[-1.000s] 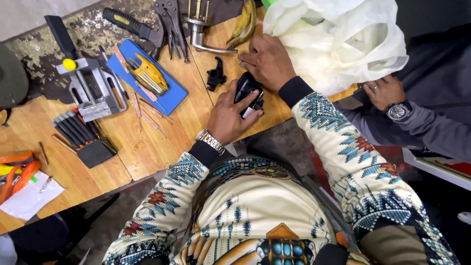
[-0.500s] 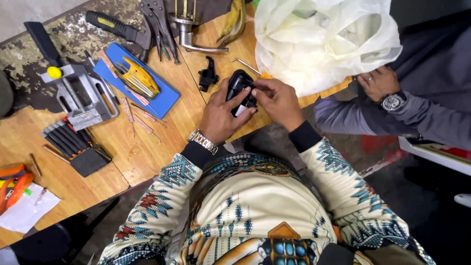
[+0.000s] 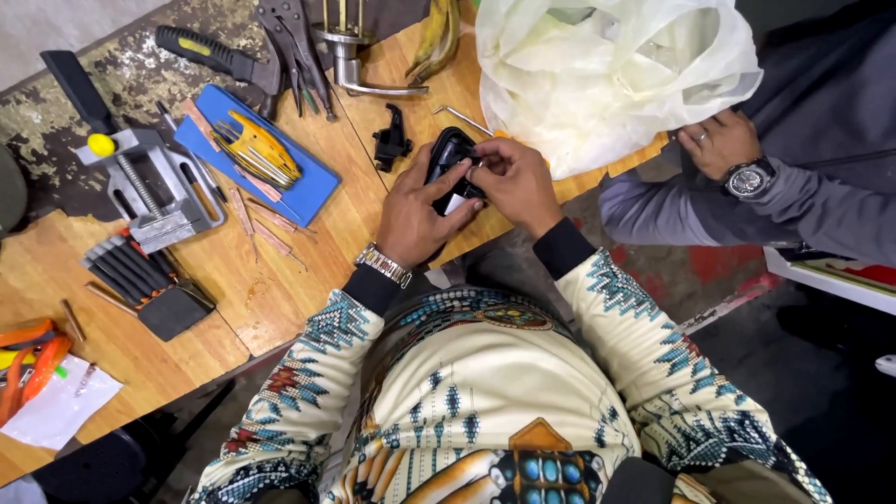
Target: Disassembling a lock mechanism by removing screws with a screwdriver and extracting internal components by hand.
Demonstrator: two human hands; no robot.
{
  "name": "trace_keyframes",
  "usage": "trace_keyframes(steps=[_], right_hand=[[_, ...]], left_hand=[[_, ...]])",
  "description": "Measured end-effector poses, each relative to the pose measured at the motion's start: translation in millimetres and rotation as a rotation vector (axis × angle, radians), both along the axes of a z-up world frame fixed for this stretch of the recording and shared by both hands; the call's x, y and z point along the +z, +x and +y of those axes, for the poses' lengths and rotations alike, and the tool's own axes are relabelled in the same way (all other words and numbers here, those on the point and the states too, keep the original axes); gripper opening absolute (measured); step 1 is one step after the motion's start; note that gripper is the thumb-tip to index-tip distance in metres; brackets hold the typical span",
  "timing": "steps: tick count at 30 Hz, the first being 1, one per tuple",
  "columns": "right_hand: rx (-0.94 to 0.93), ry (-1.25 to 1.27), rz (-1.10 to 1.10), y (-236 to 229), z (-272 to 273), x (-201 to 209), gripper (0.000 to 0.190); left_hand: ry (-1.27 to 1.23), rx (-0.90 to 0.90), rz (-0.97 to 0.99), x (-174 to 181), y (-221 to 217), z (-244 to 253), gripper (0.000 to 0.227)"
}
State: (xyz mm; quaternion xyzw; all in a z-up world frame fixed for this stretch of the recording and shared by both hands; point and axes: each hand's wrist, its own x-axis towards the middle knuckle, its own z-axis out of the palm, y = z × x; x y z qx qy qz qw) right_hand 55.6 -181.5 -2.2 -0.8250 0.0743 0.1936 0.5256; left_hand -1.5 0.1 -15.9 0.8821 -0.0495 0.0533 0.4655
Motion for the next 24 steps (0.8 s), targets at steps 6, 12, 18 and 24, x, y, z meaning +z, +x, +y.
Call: trace_keyframes(steps=[6, 12, 18, 24], right_hand=[[-0.007, 0.003, 0.065, 6.7, 3.9, 3.6, 0.033], [0.004, -0.02, 0.05, 8.8, 4.8, -4.0, 0.027], [-0.057, 0.078, 0.091, 7.7, 7.7, -3.7, 0.029], [-0.029, 0.122, 0.087, 8.1, 6.4, 9.6, 0.033]], left_hand=[[-0.024, 0.016, -0.022, -3.3, 1.1, -2.3, 0.055], [-0.036, 0.035, 0.033, 8.3, -0.8, 0.1, 0.06], [-0.132, 0.085, 0.271, 15.2, 1.4, 0.6, 0.094], [0.001, 0.115, 0.021, 7.5, -1.6, -4.5, 0.07]])
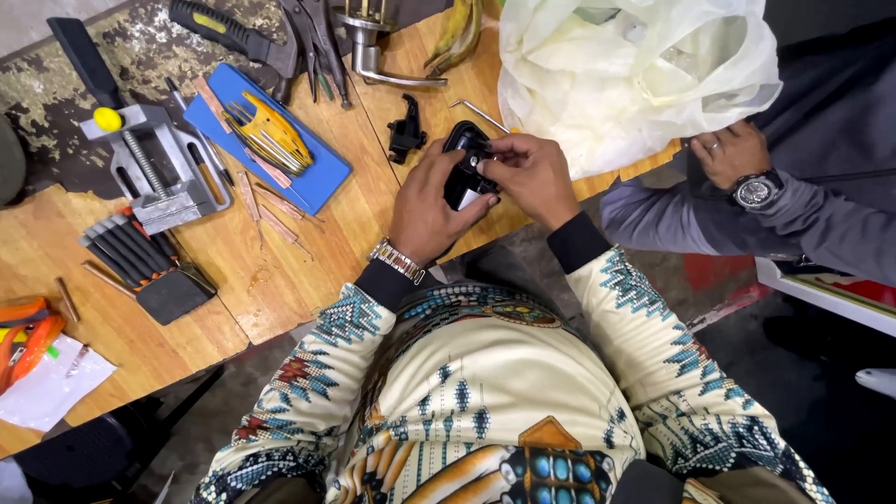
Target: Disassembling a lock mechanism by removing screws with a screwdriver and extracting internal components by hand.
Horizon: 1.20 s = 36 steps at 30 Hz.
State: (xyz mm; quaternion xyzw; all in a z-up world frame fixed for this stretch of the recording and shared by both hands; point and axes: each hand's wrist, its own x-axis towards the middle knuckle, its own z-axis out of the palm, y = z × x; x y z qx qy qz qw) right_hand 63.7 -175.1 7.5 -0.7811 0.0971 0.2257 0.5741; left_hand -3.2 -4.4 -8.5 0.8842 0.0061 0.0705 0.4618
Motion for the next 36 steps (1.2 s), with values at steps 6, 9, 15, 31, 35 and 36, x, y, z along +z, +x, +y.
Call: trace_keyframes(steps=[6, 9, 15, 31, 35, 36], right_hand=[[0.122, -0.158, -0.108, 2.2, -0.6, 5.7, 0.031], [0.112, -0.18, -0.096, 4.3, 1.1, 5.4, 0.032], [0.105, -0.214, -0.074, -1.4, 0.9, 2.4, 0.033], [0.094, -0.204, -0.092, -2.6, 0.5, 6.7, 0.03], [0.092, -0.197, -0.082, -1.9, 3.1, 11.2, 0.03], [0.089, -0.199, -0.084, -2.7, 3.1, 11.3, 0.03]], left_hand=[[0.031, 0.0, -0.054, -0.8, -0.8, -0.3, 0.068], [-0.002, 0.0, -0.039, 2.1, 1.2, 1.1, 0.068], [-0.013, 0.027, -0.024, 2.8, -3.3, -0.6, 0.071], [-0.031, -0.014, -0.008, 9.6, 0.4, 2.7, 0.071], [-0.02, -0.015, 0.005, 7.8, -0.4, 1.0, 0.07], [-0.022, -0.018, 0.003, 6.3, -1.3, 0.7, 0.07]])
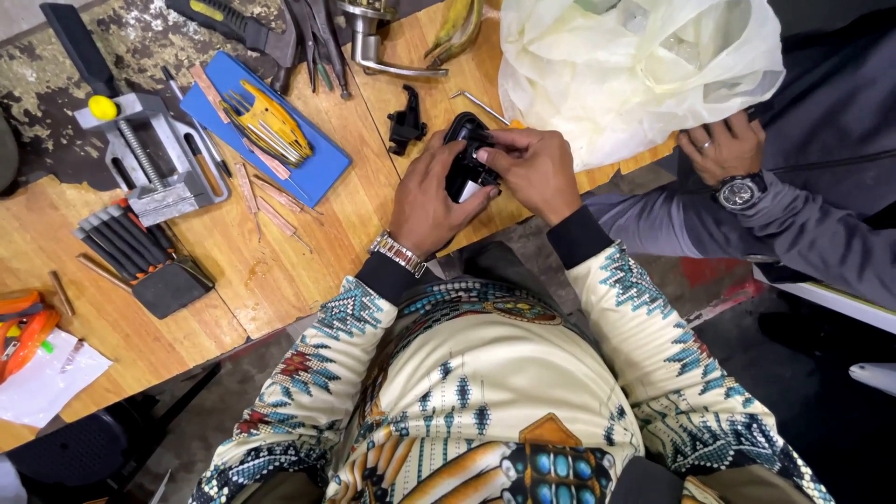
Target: Disassembling a lock mechanism by removing screws with a screwdriver and extracting internal components by hand.
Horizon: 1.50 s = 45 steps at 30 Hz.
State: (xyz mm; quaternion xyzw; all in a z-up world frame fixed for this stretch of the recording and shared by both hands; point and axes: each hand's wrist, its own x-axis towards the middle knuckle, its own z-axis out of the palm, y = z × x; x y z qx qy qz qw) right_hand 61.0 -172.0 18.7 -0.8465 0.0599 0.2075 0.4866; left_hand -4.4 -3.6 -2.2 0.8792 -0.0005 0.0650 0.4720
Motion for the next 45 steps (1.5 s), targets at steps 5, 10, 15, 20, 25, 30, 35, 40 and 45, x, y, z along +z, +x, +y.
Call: trace_keyframes(steps=[5, 10, 15, 20, 25, 30, 35, 40, 45], right_hand=[[-0.013, -0.017, 0.011, 1.6, 0.0, -3.0, 0.028], [-0.019, -0.024, 0.023, 2.9, 2.0, 1.0, 0.029], [-0.015, -0.062, 0.016, 5.0, 3.2, 1.8, 0.027], [-0.011, -0.108, 0.02, 8.0, 5.5, 1.7, 0.026], [-0.05, -0.13, -0.102, 2.9, 6.5, -5.2, 0.03], [-0.03, -0.103, -0.454, -12.3, 15.3, -2.9, 0.017], [0.108, -0.094, -0.698, -20.6, 15.7, 1.8, 0.008], [0.169, -0.069, -0.708, -22.3, 7.7, -2.0, 0.023], [0.135, -0.069, -0.692, -23.8, 5.2, -14.2, 0.03]], left_hand=[[0.021, 0.006, -0.001, -4.6, 0.2, -1.4, 0.07], [0.007, 0.004, 0.01, -5.1, -0.5, -0.5, 0.07], [0.019, 0.01, 0.001, -6.6, -1.2, -0.9, 0.071], [0.017, 0.016, 0.003, -10.6, -0.8, -1.1, 0.071], [0.024, 0.019, -0.012, -9.7, -1.5, 0.4, 0.07], [0.044, 0.031, -0.023, -16.1, -2.7, -0.7, 0.069], [0.029, 0.029, -0.061, -17.6, -3.1, -1.8, 0.068], [0.047, 0.035, -0.062, -15.8, -1.2, -3.3, 0.065], [0.046, 0.006, -0.057, -12.5, -2.3, -1.6, 0.065]])
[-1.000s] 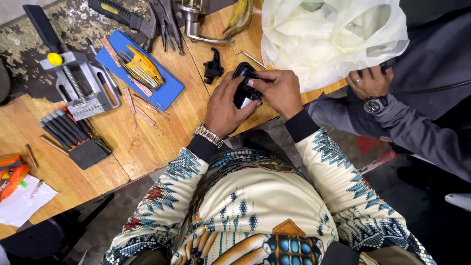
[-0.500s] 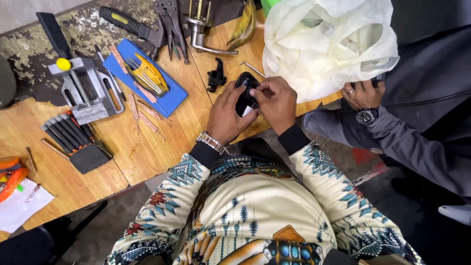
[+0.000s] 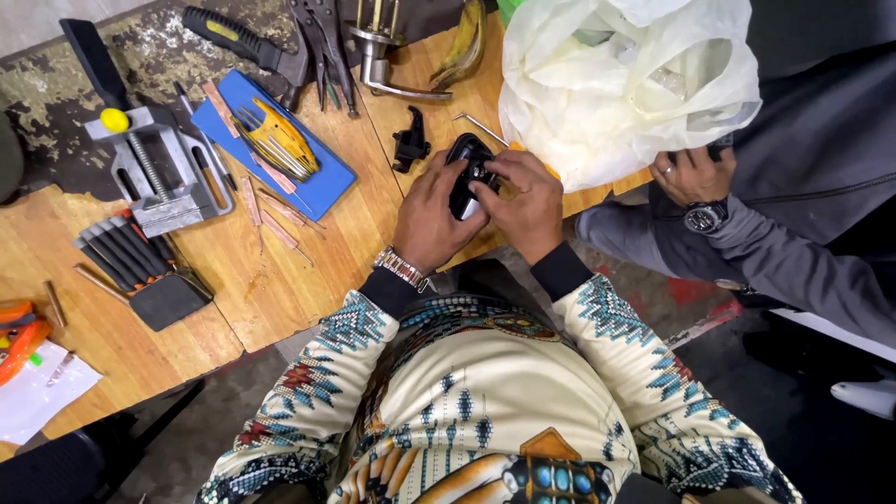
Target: Disassembling a lock mechanism by removing screws with a screwdriver and extracting internal components by hand.
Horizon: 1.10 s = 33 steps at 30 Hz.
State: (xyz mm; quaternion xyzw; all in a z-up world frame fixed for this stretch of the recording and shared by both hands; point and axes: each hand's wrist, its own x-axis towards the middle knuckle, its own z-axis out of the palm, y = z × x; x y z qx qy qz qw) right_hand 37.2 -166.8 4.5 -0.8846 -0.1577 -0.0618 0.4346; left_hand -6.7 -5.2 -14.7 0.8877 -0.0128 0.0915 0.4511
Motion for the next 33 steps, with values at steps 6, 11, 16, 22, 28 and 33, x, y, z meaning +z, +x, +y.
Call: trace_keyframes(steps=[6, 11, 16, 22, 28, 33], right_hand=[[-0.024, 0.034, -0.005, -0.7, 2.1, -2.1, 0.03], [-0.055, 0.025, 0.006, -2.5, 4.2, 0.1, 0.031], [-0.057, 0.003, 0.012, -3.4, 4.1, -0.3, 0.028], [-0.062, -0.021, 0.004, -4.2, 2.3, -1.1, 0.027], [-0.058, -0.009, -0.006, -2.4, 1.7, -3.1, 0.025], [-0.093, -0.016, 0.014, -5.1, -0.5, -7.8, 0.03]], left_hand=[[0.004, 0.019, 0.006, 2.3, -1.5, -0.4, 0.067], [0.043, 0.028, -0.006, 1.6, 0.9, -3.8, 0.068], [0.02, 0.013, 0.014, -1.3, -0.6, -1.9, 0.069], [0.015, 0.011, 0.022, -2.2, -1.9, -3.5, 0.071], [0.014, 0.018, 0.022, -3.3, -1.1, -1.7, 0.071], [0.014, 0.02, 0.03, -3.5, -1.0, -2.9, 0.07]])
